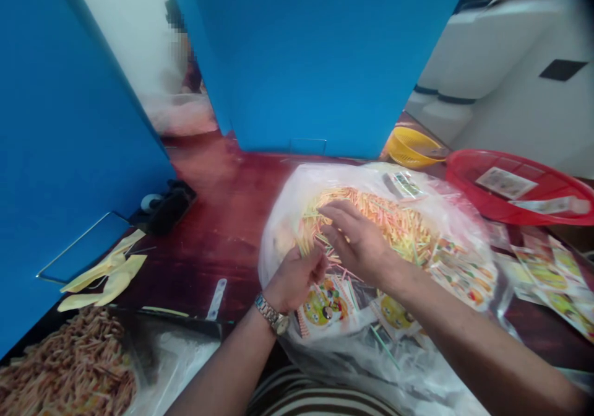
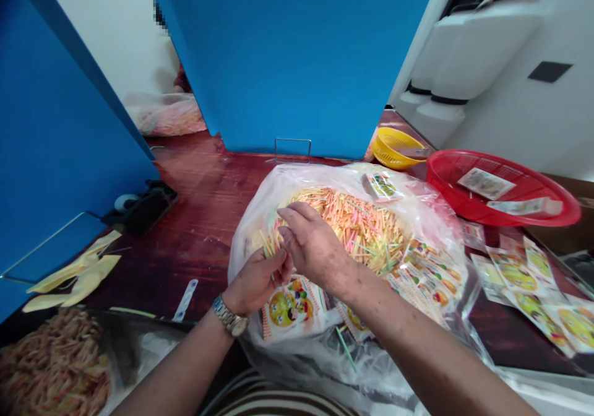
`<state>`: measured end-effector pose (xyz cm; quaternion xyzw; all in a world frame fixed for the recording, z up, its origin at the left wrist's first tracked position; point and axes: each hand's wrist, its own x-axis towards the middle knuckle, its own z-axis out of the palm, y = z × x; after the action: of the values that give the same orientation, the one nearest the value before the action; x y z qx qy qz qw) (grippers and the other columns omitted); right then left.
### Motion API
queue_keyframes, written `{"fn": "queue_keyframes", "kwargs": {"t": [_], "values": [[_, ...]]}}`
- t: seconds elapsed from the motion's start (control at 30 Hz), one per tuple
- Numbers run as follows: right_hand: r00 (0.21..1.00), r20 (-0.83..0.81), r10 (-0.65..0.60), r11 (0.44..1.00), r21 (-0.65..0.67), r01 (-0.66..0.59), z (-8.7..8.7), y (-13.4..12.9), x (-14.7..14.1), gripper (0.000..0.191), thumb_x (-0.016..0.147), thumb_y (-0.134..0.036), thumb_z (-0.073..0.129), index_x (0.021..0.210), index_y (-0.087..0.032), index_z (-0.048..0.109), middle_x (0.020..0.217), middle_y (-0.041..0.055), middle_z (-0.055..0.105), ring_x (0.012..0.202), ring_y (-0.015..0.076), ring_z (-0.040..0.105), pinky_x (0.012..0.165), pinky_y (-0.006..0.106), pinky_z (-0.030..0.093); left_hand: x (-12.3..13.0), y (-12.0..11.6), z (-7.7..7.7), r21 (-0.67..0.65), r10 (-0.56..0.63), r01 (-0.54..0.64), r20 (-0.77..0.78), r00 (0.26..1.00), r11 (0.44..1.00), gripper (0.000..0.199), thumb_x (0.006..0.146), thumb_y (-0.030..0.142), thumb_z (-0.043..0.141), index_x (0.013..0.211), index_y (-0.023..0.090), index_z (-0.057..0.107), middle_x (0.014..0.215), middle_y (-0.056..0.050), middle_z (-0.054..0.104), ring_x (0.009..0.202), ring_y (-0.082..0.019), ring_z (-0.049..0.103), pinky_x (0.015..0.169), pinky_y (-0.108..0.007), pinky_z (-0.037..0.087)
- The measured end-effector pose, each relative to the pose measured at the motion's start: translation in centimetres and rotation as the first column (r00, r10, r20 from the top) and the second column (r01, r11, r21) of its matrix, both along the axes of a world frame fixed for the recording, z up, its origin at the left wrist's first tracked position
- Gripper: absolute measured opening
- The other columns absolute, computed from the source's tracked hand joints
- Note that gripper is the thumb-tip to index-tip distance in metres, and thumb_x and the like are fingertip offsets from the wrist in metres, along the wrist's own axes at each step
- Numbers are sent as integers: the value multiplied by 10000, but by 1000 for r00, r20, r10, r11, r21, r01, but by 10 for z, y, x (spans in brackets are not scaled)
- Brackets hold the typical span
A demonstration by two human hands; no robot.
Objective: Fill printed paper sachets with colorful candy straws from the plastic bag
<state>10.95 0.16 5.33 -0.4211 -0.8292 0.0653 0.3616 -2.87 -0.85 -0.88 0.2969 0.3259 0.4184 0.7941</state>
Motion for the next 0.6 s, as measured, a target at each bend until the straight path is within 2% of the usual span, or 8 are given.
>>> {"fn": "queue_keyframes", "kwargs": {"t": [0.03,0.1,0.17,0.23,0.33,0.4,0.5,0.6], "values": [[992,118,45,998,-43,-40,-2,0,-3,223,859,-185,449,1025,-116,580,1014,152,598,976,230,550,834,393,466,1,-2,1,47,-43,46,-61,997,998,249,706,298,700,626,144,522,521,49,477,461,-47,389,456,-188,298],[926,321,199,968,-211,-135,-7,0,-9,165,808,-174,514,933,-111,601,917,130,616,883,227,562,805,393,468,2,-7,1,81,-99,110,-127,987,991,276,651,252,723,559,154,482,481,65,421,454,-45,331,452,-192,266],[883,368,291,927,-337,-165,-14,-1,-10,179,806,-170,514,953,-113,599,881,108,620,832,207,565,785,373,473,0,-10,0,58,-129,138,-138,982,989,290,606,221,733,521,161,463,468,66,405,457,-50,320,448,-195,256],[932,298,207,945,-308,-111,-18,-4,-5,319,863,-207,454,1160,-113,523,1066,145,593,990,223,541,857,397,450,-3,-11,0,18,-168,172,-125,978,985,268,633,263,723,532,158,498,484,47,441,467,-60,366,449,-199,284],[974,224,46,987,-162,-9,-20,-9,7,595,861,-391,505,1370,-149,315,1359,192,396,1258,300,349,972,500,350,-3,-11,2,-58,-149,148,-3,989,987,254,699,368,695,667,133,602,628,-11,565,578,-97,506,556,-230,423],[952,304,42,992,-125,-4,-20,-14,11,775,753,-494,630,1377,-166,310,1407,196,344,1293,355,280,1002,570,270,1,-11,5,-130,-72,81,73,995,988,267,696,385,703,761,137,630,751,-33,614,670,-123,553,642,-264,474],[888,454,70,988,-157,2,-21,-22,9,802,676,-456,727,1339,-174,375,1390,188,389,1271,375,305,1017,633,170,9,-13,7,-171,-4,12,48,999,985,254,669,334,723,835,163,635,847,-29,636,718,-129,562,623,-239,472],[901,423,99,979,-203,-12,-18,-27,9,836,671,-437,735,1355,-152,347,1386,205,379,1257,372,329,1002,622,224,8,-15,10,-29,-85,82,-115,990,996,219,714,340,678,825,156,639,779,-28,638,691,-132,563,589,-229,448]]}}
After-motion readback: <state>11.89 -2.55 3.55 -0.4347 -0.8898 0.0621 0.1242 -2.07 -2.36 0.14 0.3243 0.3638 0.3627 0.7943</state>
